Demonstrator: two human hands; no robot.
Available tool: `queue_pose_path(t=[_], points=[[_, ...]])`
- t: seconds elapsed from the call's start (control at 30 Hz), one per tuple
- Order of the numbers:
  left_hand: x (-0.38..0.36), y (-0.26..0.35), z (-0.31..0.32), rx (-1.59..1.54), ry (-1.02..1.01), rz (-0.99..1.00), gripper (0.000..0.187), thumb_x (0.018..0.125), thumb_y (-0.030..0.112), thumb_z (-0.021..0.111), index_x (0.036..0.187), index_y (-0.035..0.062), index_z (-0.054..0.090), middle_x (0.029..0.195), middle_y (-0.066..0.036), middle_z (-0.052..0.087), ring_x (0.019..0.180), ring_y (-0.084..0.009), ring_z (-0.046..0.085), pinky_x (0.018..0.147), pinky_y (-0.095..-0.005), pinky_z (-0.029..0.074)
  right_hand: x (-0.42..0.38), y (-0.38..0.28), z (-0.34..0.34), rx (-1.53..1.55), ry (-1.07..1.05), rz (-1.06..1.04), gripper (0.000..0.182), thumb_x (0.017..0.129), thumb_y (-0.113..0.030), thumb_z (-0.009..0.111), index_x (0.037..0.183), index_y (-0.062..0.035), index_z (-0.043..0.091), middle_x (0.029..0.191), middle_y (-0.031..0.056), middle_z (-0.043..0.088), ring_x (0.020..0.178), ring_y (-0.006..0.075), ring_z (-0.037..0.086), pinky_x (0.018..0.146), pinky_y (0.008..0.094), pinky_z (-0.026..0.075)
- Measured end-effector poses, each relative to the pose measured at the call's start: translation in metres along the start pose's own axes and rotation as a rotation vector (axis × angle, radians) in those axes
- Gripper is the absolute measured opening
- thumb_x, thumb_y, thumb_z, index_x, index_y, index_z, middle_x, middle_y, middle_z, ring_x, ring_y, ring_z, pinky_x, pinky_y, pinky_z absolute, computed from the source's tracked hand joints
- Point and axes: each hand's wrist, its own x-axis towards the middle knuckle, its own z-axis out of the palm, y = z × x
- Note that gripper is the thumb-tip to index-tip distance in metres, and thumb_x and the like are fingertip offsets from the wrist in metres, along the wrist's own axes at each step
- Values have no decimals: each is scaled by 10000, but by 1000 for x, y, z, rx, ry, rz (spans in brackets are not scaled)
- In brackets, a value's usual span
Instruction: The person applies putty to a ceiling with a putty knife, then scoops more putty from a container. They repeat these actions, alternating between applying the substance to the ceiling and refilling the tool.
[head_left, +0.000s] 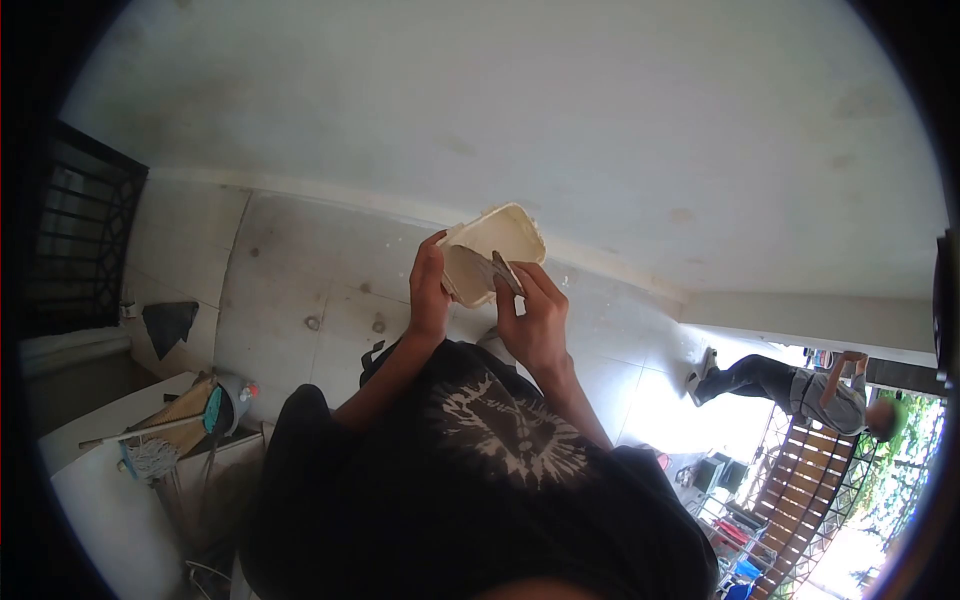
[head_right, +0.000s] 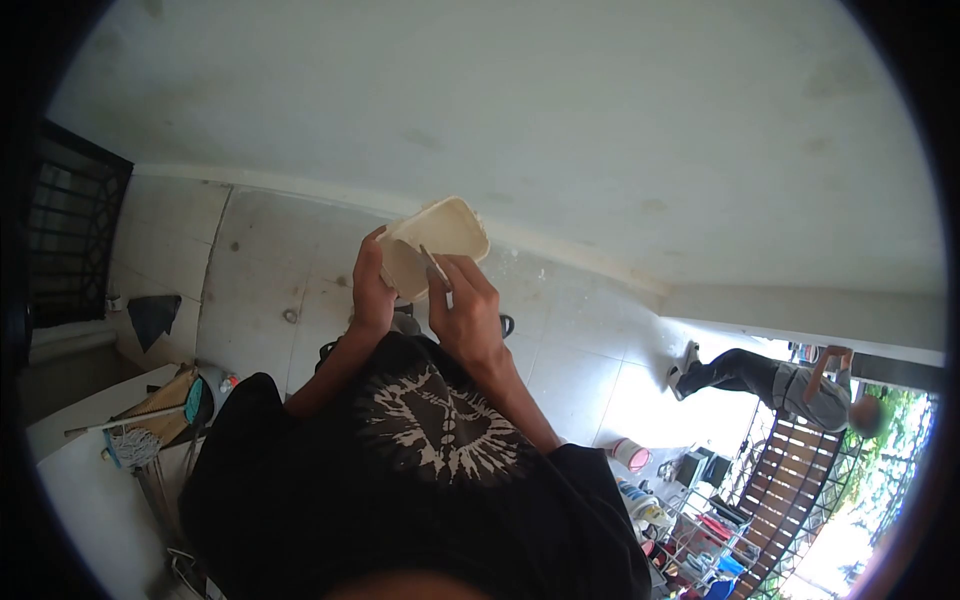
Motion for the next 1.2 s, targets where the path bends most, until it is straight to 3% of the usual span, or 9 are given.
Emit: queue_pose_path(t=[0.1, 1.2], points=[[0, 0, 3, 12, 44, -28, 516, 1015, 438, 368, 1330, 31, 405, 1196, -106, 553, 1090, -193, 574, 879, -338, 496, 1, -10, -10, 38, 66, -6, 171, 813, 59, 621, 978, 49, 662, 939, 176, 662, 801, 306, 682, 686, 340, 534], [1, -4, 3, 5, 39, 6, 530, 1012, 451, 366, 1332, 31, 405, 1225, -111, 533, 1113, -196, 557, 913, -345, 478, 3, 6, -2, 31, 23, 18, 174, 812, 48, 629, 984, 54, 656, 931, 183, 661, 794, 318, 679, 688, 333, 531]])
